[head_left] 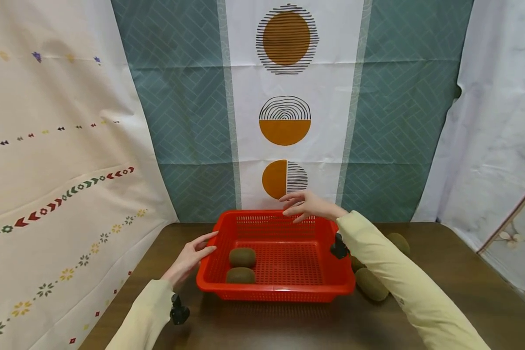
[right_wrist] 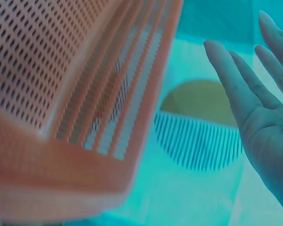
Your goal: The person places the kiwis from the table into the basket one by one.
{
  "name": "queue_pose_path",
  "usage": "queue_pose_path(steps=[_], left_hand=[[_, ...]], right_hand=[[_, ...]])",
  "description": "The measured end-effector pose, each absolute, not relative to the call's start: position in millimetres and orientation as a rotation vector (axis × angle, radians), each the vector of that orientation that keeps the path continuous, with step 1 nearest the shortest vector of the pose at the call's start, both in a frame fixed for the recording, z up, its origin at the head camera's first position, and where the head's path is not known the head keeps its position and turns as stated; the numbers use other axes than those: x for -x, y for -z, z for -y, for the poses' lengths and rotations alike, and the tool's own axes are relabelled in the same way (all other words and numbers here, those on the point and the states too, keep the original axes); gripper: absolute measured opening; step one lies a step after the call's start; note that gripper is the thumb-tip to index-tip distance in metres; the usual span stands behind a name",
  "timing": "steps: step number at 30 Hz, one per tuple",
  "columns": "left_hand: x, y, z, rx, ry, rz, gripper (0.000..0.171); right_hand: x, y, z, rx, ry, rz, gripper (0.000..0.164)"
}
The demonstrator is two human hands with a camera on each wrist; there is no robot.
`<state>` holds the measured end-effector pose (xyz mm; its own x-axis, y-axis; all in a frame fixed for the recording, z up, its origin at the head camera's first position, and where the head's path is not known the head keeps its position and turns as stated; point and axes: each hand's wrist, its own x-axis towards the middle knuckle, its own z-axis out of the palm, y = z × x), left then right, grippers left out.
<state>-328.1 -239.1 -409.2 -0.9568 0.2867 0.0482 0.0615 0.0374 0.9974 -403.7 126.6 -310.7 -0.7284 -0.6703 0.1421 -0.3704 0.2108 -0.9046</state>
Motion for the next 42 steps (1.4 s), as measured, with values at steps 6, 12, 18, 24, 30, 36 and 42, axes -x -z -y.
queue_pose_path(steps=[6,12,18,24,30,36,42], left_hand=[[328.7,408.4,239.5,-0.338,-2.049,-2.141,0.055],[328.6,409.4,238.8,-0.370,-2.062,-2.096,0.055],[334.0,416.6,242.1,-0.370,-2.079,-2.106,0.054],[341.5,426.0,246.6,-0.381,-2.059,-2.144,0.053],[339.9,424.3,244.0,-0.358,-2.059,-2.140,0.054],[330.1,409.7,238.9,-0.347,-2.042,-2.139,0.055],[326.7,405.5,238.2,-0.354,-2.050,-2.100,0.054]], right_hand=[[403.8,304.9,-170.8,0.931,1.575,-2.234,0.046],[399.2,305.9,-214.2,0.854,1.671,-2.262,0.050],[391.5,312.4,-258.0,0.756,1.704,-2.340,0.052],[385.0,328.8,-305.6,0.723,1.756,-2.343,0.052],[373.9,347.5,-343.2,0.674,1.811,-2.355,0.043],[368.8,371.1,-376.1,0.504,1.813,-2.472,0.030],[421.6,451.6,-446.7,0.547,1.795,-2.512,0.043]])
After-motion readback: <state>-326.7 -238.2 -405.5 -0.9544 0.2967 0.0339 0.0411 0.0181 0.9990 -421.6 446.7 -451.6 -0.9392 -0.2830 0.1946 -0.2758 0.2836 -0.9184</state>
